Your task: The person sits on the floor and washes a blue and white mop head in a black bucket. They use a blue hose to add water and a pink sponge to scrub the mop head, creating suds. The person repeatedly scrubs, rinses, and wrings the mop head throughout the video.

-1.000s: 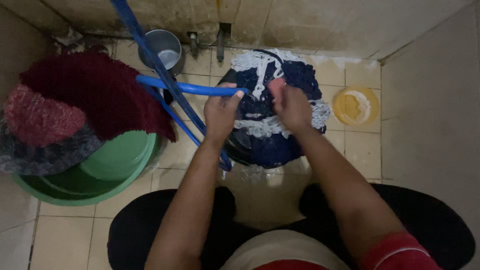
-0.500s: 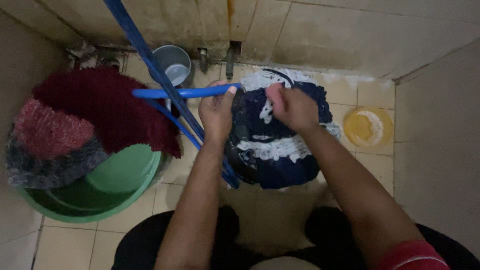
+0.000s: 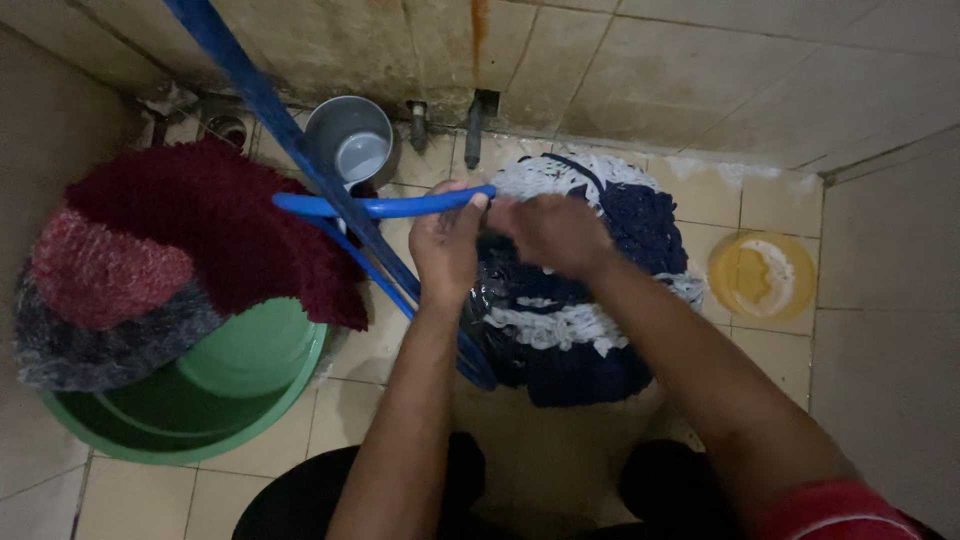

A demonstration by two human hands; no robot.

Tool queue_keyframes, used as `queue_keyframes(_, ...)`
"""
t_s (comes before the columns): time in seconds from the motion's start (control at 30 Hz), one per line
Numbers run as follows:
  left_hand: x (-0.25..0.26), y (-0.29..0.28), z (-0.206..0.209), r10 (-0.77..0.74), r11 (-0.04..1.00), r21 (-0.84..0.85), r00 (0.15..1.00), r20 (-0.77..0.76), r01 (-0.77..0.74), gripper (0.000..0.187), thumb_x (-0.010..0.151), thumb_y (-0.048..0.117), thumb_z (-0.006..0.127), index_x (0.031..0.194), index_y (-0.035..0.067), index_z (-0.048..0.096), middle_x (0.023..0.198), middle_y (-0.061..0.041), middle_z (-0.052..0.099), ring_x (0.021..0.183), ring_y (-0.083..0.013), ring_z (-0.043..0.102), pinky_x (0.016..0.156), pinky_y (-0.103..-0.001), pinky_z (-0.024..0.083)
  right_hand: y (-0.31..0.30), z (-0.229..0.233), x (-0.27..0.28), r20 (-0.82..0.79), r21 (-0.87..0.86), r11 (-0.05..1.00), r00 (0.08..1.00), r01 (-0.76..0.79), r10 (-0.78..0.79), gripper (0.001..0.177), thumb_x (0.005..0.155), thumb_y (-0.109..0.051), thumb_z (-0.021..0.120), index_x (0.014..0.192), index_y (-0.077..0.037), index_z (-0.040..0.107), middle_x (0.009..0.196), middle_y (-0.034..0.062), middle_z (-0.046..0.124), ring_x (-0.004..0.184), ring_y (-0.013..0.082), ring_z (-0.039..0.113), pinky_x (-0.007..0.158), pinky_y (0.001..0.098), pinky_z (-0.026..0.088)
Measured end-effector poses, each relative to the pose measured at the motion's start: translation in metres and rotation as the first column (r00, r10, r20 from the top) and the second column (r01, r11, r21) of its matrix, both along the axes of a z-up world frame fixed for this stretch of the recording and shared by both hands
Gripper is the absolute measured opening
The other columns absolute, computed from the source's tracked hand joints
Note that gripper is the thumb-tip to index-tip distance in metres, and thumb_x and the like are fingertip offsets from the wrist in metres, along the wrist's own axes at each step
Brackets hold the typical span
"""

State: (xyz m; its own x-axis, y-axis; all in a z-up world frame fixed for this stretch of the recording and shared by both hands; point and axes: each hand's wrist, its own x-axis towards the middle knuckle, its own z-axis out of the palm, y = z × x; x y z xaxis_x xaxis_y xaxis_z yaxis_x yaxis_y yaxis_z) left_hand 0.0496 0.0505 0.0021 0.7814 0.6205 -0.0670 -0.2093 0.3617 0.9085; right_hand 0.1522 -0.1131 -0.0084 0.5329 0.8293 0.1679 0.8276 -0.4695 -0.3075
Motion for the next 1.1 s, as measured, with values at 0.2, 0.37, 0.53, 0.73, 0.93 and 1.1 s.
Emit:
queue_keyframes(0.2,-0.004,0.001,-0.011,0.022,0.985,0.171,0.999,-0.023,-0.018,0.030,0.097,0.001,0.074,0.124,-0.004,0.062,0.107,-0.006,0.070,0.099,-0.0122,0.066,0.089,-0.025,0.054,0.003,-0.014,0.035,0.195,0.099,0.902,0.881,0.420,-0.432,0.027,0.095,-0.032,0.069,0.106,-0.007,0.068,0.090,0.0190,0.068,0.083,0.0416,0.066,0.070,0.0523,0.053)
queue_keyframes(0.37,-0.003,-0.001,-0.004,-0.013,0.998,0.069,1.000,-0.001,0.013,0.032,0.094,0.002,0.073,0.122,-0.002,0.060,0.108,-0.006,0.072,0.100,-0.0122,0.070,0.091,-0.025,0.056,0.025,0.005,-0.023,-0.169,-0.064,0.989,0.975,0.133,-0.143,0.028,0.097,-0.034,0.062,0.104,-0.009,0.072,0.093,0.0185,0.070,0.087,0.0398,0.068,0.075,0.0512,0.054)
queue_keyframes(0.53,-0.009,-0.002,0.004,0.001,0.997,0.072,0.999,-0.046,0.002,0.032,0.095,0.002,0.074,0.124,-0.002,0.061,0.107,-0.007,0.070,0.098,-0.0126,0.068,0.088,-0.026,0.056,0.010,0.032,-0.006,-0.179,0.129,0.983,0.978,0.129,-0.105,0.037,0.097,-0.045,0.069,0.102,-0.010,0.076,0.091,0.0207,0.072,0.089,0.0387,0.069,0.077,0.0511,0.053)
queue_keyframes(0.73,-0.012,0.001,0.008,0.013,0.989,0.145,0.998,-0.066,-0.003,0.032,0.094,0.004,0.075,0.124,-0.002,0.063,0.109,-0.006,0.070,0.100,-0.0125,0.067,0.090,-0.026,0.054,-0.009,0.010,0.033,0.249,0.061,0.882,0.849,0.467,-0.467,0.032,0.084,-0.037,0.071,0.091,-0.005,0.072,0.082,0.0223,0.069,0.070,0.0433,0.066,0.061,0.0558,0.053)
queue_keyframes(0.93,-0.011,-0.001,0.008,-0.006,0.986,0.167,0.998,-0.065,0.017,0.032,0.093,0.006,0.075,0.123,-0.001,0.064,0.106,-0.003,0.073,0.097,-0.0108,0.068,0.089,-0.026,0.055,0.022,0.025,-0.044,-0.224,-0.237,0.956,0.948,0.173,-0.227,0.020,0.096,-0.032,0.066,0.096,-0.013,0.070,0.084,0.0163,0.069,0.078,0.0397,0.068,0.069,0.0542,0.053)
queue_keyframes(1.1,-0.011,0.002,0.003,0.013,0.979,0.205,0.994,-0.110,0.010,0.031,0.093,0.005,0.078,0.121,-0.001,0.066,0.101,-0.002,0.069,0.091,-0.0097,0.063,0.084,-0.026,0.053,0.011,0.046,-0.082,-0.157,-0.136,0.988,0.983,0.068,-0.089,0.034,0.079,-0.032,0.075,0.108,-0.016,0.066,0.098,0.0108,0.068,0.092,0.0358,0.067,0.075,0.0480,0.055)
